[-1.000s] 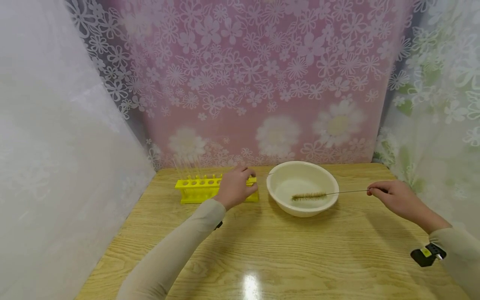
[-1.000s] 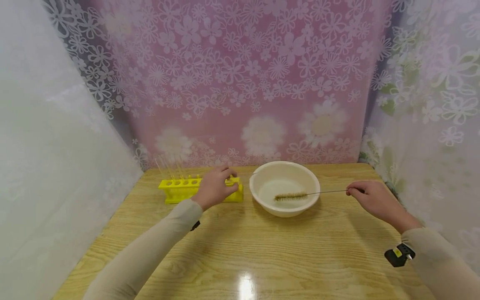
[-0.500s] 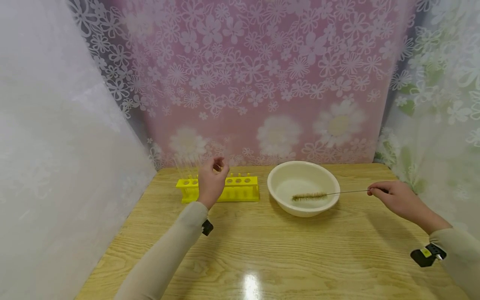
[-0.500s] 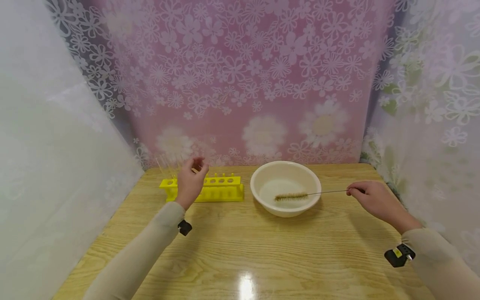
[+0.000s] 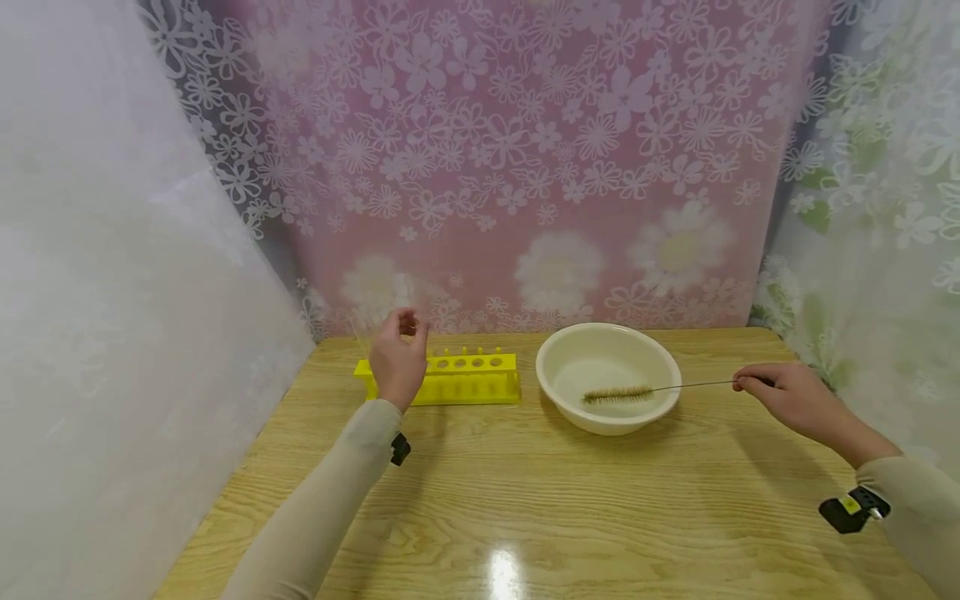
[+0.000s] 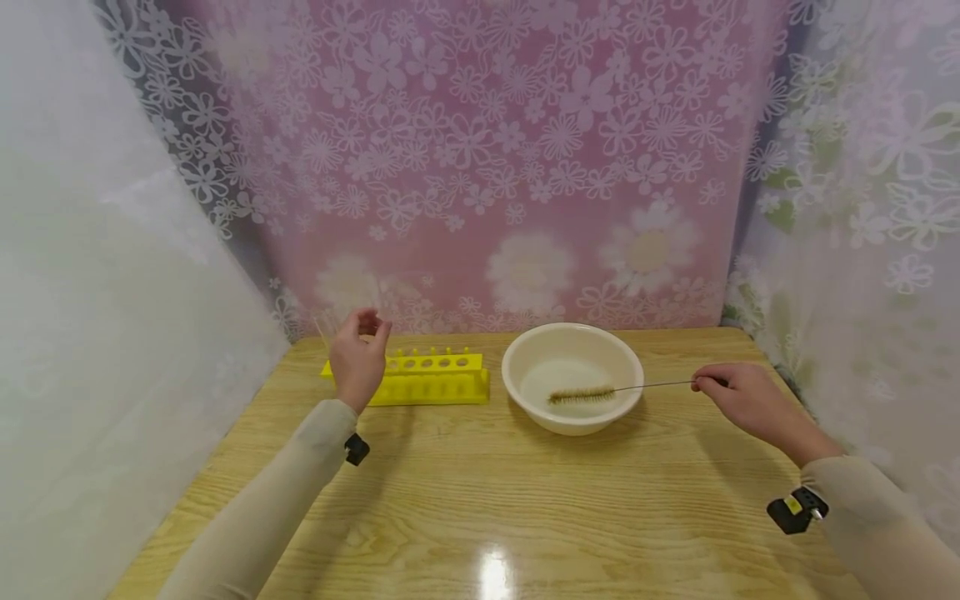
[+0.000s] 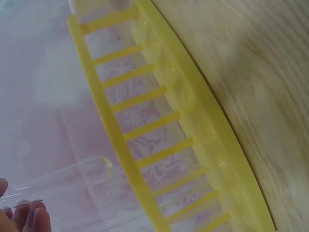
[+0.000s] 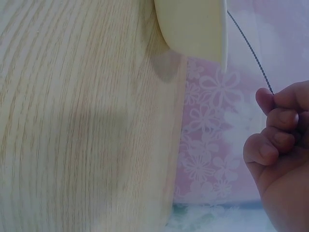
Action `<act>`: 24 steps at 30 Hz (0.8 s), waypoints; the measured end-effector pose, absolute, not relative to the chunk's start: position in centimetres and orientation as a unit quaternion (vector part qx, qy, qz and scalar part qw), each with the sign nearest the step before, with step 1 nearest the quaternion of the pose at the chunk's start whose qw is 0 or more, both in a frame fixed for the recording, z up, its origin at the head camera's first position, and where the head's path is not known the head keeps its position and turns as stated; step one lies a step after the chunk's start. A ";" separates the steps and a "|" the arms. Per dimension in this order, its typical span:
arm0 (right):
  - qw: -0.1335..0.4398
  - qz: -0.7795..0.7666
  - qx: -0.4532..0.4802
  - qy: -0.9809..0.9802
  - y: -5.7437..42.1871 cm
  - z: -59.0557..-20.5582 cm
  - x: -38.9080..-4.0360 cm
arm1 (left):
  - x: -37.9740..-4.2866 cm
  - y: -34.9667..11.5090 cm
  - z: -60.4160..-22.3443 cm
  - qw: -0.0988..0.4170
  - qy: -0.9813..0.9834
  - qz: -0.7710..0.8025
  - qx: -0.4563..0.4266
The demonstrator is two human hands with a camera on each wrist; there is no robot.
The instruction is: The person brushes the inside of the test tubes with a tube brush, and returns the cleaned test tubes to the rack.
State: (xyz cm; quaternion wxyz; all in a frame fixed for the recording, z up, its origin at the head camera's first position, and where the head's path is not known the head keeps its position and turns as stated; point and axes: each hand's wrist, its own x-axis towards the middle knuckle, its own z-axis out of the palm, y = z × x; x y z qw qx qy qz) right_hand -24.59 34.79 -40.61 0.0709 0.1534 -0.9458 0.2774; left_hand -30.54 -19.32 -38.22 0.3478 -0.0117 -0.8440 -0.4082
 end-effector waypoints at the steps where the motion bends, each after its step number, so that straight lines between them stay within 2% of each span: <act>1: 0.069 0.277 0.153 -0.946 34.8 -40.6 -24.6 | -30.6 -19.3 -38.3 0.350 -0.846 -0.402 -0.005; 6: 0.068 0.277 0.154 -0.946 35.0 -40.6 -24.5 | -31.1 -19.5 -38.9 0.358 -0.857 -0.371 0.020; 16: 0.091 0.281 0.168 -0.941 34.9 -40.9 -24.6 | -31.6 -20.0 -39.3 0.383 -0.866 -0.321 0.012; 24: 0.094 0.272 0.167 -0.943 34.7 -41.0 -24.6 | -31.5 -20.0 -39.9 0.354 -0.880 -0.316 0.005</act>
